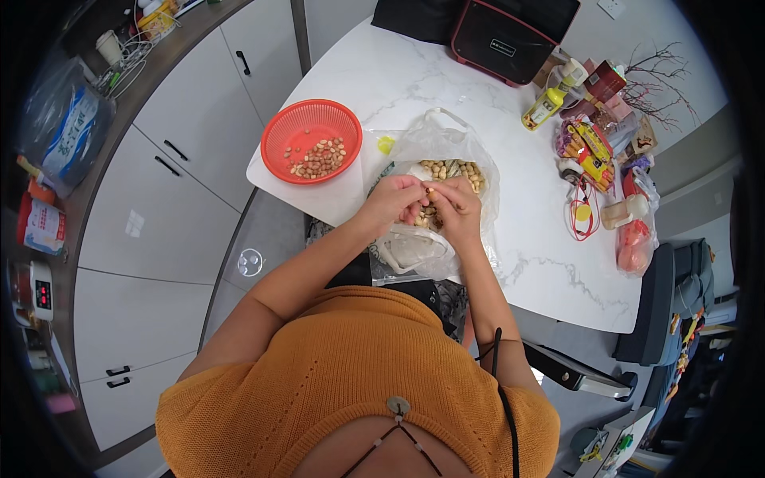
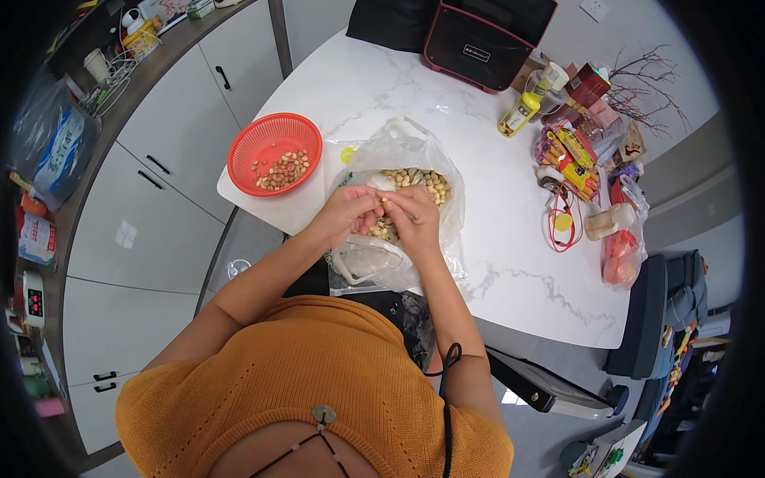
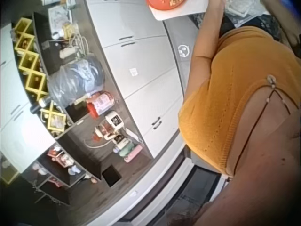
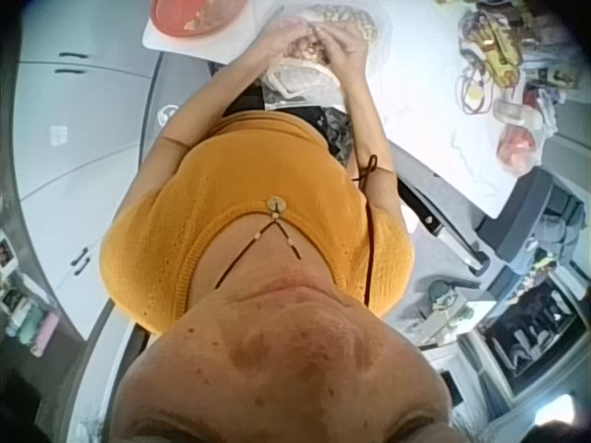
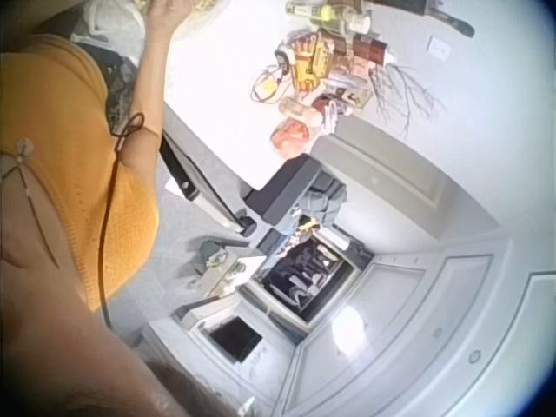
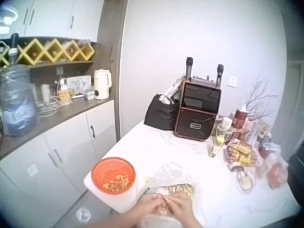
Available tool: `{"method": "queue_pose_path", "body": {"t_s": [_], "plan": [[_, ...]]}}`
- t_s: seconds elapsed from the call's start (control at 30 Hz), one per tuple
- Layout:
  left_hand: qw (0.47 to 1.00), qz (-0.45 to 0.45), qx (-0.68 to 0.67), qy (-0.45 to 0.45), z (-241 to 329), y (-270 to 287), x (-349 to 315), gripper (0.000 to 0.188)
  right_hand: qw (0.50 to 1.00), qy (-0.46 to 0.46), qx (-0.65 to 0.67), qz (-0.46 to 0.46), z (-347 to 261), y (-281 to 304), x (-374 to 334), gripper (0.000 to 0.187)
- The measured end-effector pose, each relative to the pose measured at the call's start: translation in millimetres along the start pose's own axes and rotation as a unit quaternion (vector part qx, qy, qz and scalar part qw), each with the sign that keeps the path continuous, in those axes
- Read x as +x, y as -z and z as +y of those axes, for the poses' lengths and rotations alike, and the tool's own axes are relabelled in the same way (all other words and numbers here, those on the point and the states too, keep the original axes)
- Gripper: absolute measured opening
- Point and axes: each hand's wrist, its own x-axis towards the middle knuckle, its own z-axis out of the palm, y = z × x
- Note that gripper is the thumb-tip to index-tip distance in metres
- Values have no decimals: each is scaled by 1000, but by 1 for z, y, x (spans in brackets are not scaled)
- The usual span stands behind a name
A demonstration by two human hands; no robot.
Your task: The person peels peanuts by hand, removing the shells and placing the nuts into a red bowl while leaving the shells in a plastic bag on the counter.
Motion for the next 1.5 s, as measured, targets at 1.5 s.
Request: {"method": "queue_pose_path", "body": {"t_s": [1.5], "plan": [[808,336,305,-375,66,71,-15,13,926,-170,-311,-129,-4,43,10,15]]}}
